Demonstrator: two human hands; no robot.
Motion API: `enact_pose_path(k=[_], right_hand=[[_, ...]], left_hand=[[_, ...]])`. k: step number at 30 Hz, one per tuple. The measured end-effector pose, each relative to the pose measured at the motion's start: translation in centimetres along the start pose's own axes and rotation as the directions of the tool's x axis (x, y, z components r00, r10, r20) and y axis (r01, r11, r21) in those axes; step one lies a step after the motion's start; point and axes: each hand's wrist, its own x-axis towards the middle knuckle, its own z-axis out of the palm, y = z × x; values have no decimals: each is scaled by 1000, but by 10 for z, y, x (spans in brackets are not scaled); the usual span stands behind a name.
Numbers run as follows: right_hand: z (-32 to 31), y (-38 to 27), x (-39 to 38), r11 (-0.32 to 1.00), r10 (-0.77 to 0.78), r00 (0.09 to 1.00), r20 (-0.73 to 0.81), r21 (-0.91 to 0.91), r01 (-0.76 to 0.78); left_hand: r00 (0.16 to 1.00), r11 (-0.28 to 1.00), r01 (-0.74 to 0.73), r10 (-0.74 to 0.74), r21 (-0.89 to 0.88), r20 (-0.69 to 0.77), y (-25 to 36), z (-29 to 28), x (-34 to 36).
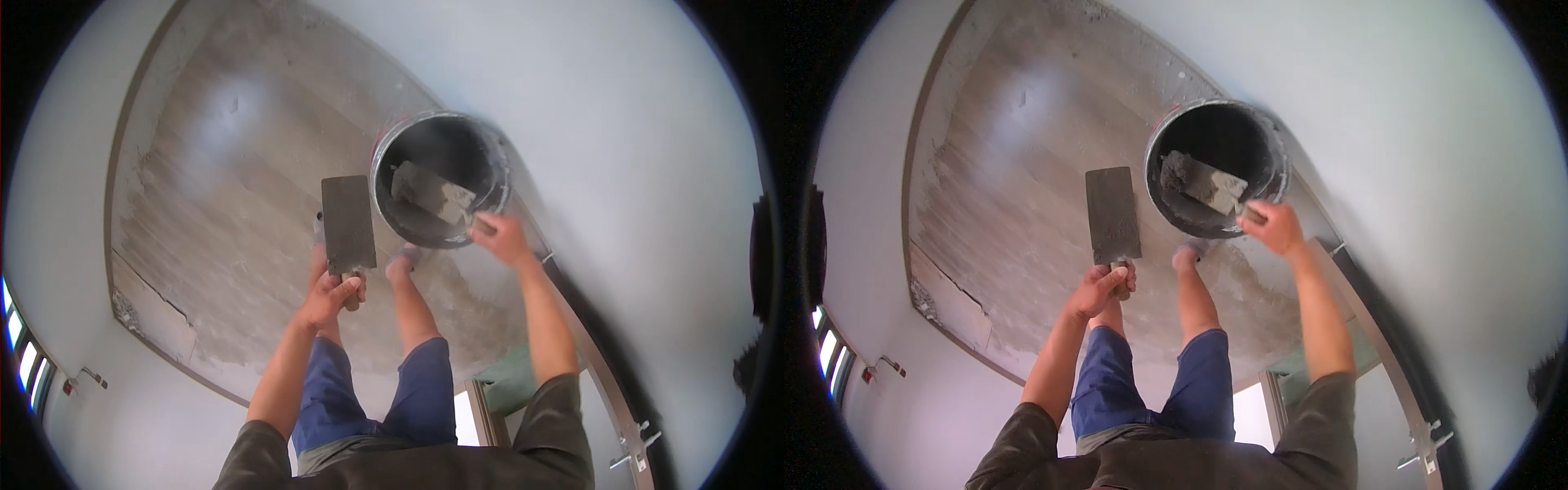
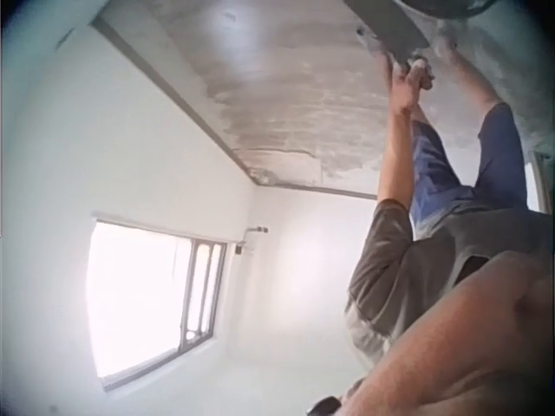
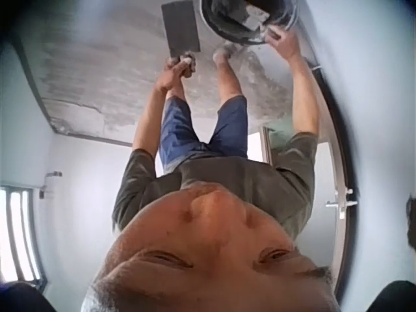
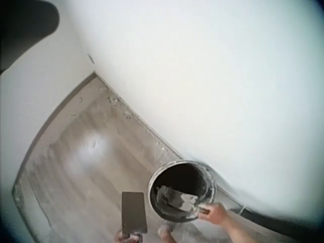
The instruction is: Applying plaster or wall filler to a wall using a trowel and putty knife to smooth the surface.
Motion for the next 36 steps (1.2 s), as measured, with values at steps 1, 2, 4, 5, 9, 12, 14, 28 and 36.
enact_pose_path(k=[1,2,4,5,9,12,14,28,36], right_hand=[[-3,-13,-27,998,37,998,-48,59,-34],[-4,-24,-56,993,51,988,-147,115,-34],[-8,-61,-106,982,53,943,-327,189,10],[-10,-87,-130,978,44,911,-409,203,43],[-7,-162,-196,976,-47,762,-646,132,172],[-1,-205,-213,976,-102,569,-816,30,217],[0,-233,-214,977,-104,431,-896,-10,215],[21,-310,-275,997,-72,101,-992,-69,37],[-1,-356,-348,362,265,543,-797,604,710]], left_hand=[[1000,1000,-18,18,13,6,9,6,-4],[1000,1000,-6,6,29,5,19,14,-6],[1000,998,-18,17,57,11,46,33,-15],[1000,999,-2,1,49,22,60,45,-24],[991,989,45,-62,138,120,128,109,-61],[959,978,41,-95,204,266,162,150,-99],[922,977,53,-127,205,365,183,178,-131],[660,970,165,-244,181,710,238,234,-284],[714,930,39,-282,365,641,250,201,-277]])
